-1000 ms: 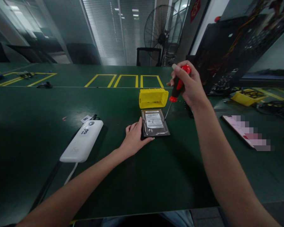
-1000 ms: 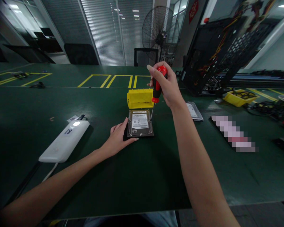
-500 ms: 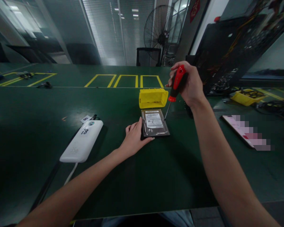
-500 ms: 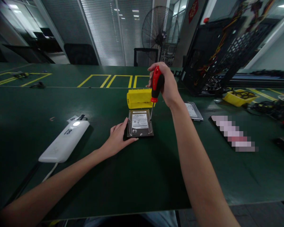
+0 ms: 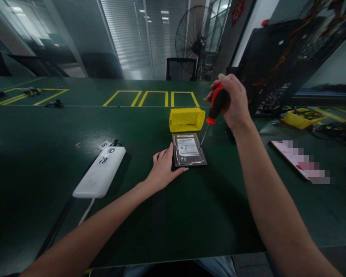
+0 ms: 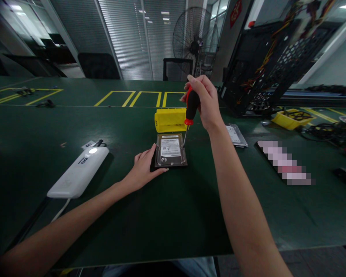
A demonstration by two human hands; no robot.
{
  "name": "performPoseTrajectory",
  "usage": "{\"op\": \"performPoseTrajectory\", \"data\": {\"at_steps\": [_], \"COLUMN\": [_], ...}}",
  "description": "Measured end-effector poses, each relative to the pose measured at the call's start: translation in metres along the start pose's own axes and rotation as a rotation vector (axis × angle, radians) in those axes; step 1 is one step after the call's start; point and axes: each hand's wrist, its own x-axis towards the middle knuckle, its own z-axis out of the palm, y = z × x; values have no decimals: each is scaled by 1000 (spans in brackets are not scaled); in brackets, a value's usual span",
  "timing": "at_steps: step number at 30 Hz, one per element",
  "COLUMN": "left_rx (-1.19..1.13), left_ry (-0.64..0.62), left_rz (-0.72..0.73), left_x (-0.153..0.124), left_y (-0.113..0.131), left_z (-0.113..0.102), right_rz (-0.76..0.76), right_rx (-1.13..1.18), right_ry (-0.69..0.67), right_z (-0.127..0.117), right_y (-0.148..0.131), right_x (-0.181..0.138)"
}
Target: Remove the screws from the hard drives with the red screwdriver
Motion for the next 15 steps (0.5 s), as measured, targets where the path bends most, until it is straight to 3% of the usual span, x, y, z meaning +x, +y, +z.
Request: {"op": "performPoseTrajectory", "data": {"at_steps": [8,15], "left_rx": [2,21], "left_ry": [5,8], "left_rz": [-2,-3], "left_x": [1,2], "left_y": [-1,1], "left_z": [1,1], "right_rz": [30,43], "right_rx": [-62,19], "right_ry": [22,-17], "right_z": [3,6], "right_y": [-2,-2], "right_x": [-2,-4]}}
